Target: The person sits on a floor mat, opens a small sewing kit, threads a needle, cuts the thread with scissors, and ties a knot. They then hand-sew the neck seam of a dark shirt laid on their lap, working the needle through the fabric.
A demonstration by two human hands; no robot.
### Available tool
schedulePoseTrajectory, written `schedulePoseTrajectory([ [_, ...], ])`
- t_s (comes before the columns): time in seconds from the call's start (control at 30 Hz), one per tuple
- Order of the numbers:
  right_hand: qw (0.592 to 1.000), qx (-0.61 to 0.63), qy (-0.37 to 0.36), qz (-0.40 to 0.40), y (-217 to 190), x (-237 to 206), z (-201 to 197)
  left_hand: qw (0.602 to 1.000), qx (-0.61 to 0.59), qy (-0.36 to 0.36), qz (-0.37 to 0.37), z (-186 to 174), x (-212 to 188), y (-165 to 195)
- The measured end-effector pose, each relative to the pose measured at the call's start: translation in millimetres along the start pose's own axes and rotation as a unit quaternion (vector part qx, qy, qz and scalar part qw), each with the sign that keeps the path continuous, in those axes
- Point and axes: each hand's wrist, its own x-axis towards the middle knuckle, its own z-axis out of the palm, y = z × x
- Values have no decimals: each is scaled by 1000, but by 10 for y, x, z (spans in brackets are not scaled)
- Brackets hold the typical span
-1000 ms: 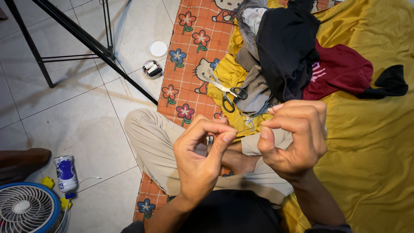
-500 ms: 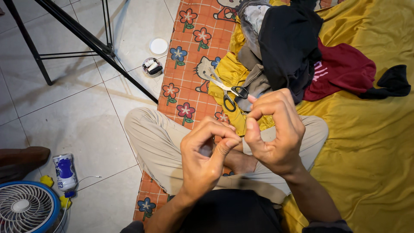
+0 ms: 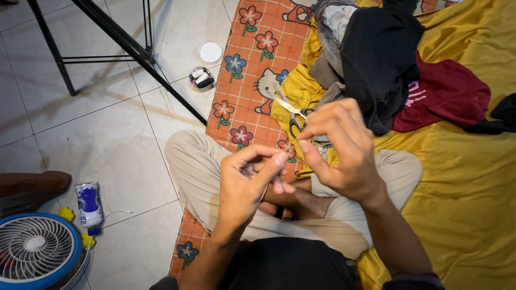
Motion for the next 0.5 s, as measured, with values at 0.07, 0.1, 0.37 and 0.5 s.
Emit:
schedulePoseTrajectory([
  [0.07, 996, 78, -29, 35, 213, -72, 144, 1000, 4, 23, 6, -60, 18, -8],
  [0.1, 991, 118, -44, 52, 359, -118, 255, 999, -1, 40, 7, -94, 23, -11],
  [0.37, 926, -231, -248, 167, 1572, -631, 1682, 993, -75, 85, 43, -423, 4, 80],
  [0.5, 901, -297, -214, 232, 1702, -786, 1948, 992, -83, 89, 42, -510, -38, 201],
])
